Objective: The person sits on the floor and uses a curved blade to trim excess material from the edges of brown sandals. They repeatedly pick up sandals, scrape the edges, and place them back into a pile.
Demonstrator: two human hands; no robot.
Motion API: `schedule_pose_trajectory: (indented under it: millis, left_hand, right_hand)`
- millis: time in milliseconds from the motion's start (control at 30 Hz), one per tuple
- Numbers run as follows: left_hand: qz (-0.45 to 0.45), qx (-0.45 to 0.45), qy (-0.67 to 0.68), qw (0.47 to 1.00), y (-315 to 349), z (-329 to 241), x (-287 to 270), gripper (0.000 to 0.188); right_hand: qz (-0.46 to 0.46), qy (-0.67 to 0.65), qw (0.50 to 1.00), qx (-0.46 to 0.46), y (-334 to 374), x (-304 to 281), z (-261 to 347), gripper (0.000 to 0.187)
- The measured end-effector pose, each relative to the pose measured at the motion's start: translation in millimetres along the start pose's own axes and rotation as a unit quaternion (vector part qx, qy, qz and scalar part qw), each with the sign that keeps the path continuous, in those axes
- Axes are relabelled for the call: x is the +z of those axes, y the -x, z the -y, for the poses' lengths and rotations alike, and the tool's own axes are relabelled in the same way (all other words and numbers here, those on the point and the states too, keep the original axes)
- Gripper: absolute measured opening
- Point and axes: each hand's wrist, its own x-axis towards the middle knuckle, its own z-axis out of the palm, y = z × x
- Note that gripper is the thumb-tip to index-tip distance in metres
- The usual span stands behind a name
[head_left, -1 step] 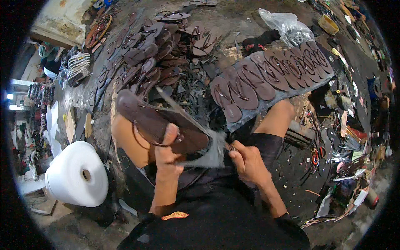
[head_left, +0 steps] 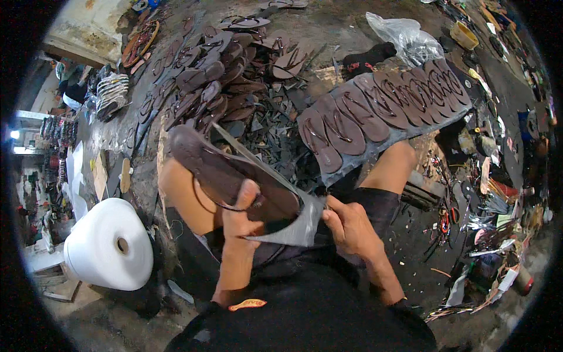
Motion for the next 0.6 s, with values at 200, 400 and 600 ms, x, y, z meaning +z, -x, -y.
schedule_pose_trajectory:
  millis: [200,400,600]
  left_hand:
    - [0.065,0.040,-0.038,0.996,8,8,8,0.056]
    - [0.171,-0.033,0.249,0.953,-63,-70,92,0.067]
    - [-0.014,-0.277,-0.236,0.931,-174,152,49,0.093]
  right_hand:
    - [-0.052,-0.093,0.994,-0.008,-71,21,20,0.031]
    - [-0.331,-0.315,0.876,0.154,-40,-27,-46,0.052]
    - [-0.433,-0.276,0.839,0.182,38,-63,-72,0.039]
